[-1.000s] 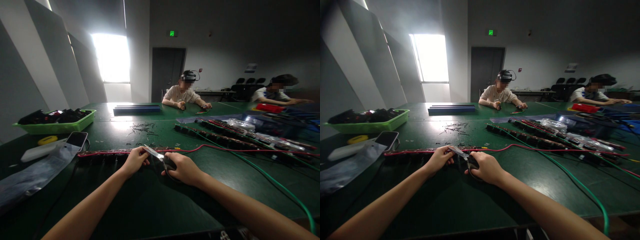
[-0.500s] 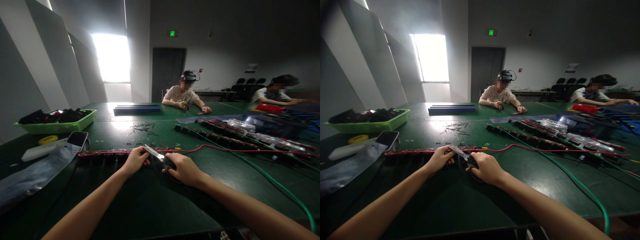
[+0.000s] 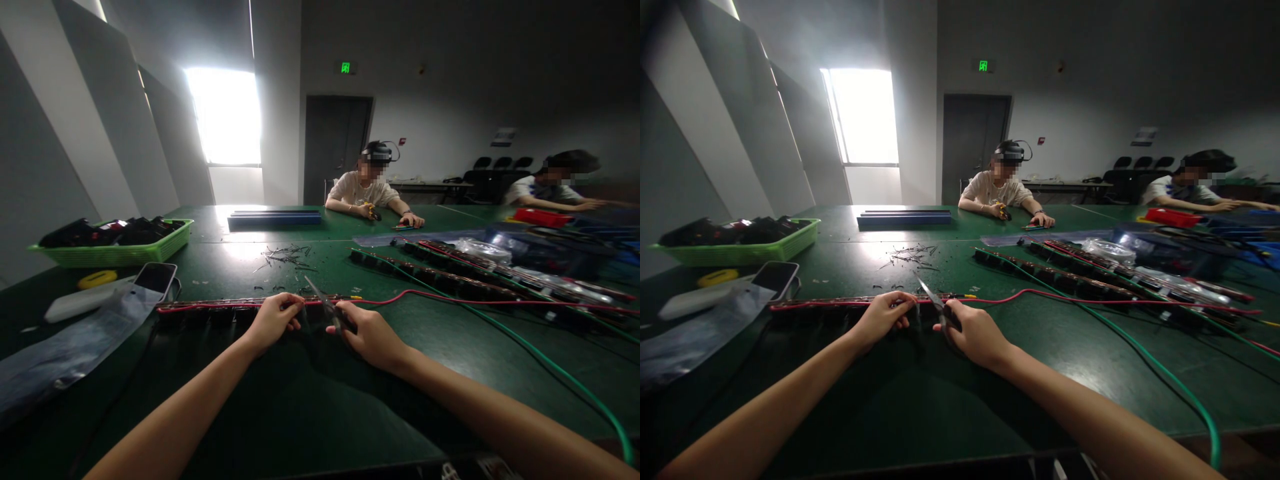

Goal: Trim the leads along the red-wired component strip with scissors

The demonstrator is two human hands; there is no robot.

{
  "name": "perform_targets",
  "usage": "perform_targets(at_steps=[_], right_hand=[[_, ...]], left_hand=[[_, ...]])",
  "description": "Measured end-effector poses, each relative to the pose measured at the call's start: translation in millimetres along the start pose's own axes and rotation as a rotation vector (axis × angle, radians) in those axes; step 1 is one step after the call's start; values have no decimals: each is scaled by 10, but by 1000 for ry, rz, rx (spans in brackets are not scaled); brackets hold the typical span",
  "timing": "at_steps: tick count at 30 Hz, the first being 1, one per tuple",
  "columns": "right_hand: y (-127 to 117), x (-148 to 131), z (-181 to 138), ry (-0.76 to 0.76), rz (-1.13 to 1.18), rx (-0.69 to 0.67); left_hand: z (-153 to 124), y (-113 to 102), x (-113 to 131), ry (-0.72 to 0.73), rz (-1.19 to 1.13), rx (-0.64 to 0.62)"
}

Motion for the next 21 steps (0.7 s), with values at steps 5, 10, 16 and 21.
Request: perform_targets(at_steps=[5,10,16,21], right_hand=[[-60,125,-8,80,47,82],[-68,142,-5,84,19,91],[-87,60,-9,54,-71,45],[-74,-71,0,-9,-92,12]], left_hand=[[-8,0,7,-5,-2,6],[-25,-2,20,-14,4,15],[-22,-7,-4,-38,-11,22],[-14,-9,-8,-21,-49,23]])
Point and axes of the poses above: each hand's wrist, its own z-axis towards the middle knuckle, its own y-axis out of the palm, x = y × z, the point moved 9 cm from there along z, towards the middle knuckle, and after that the axes turned 12 degrees about -y, right-handed, at the moved point
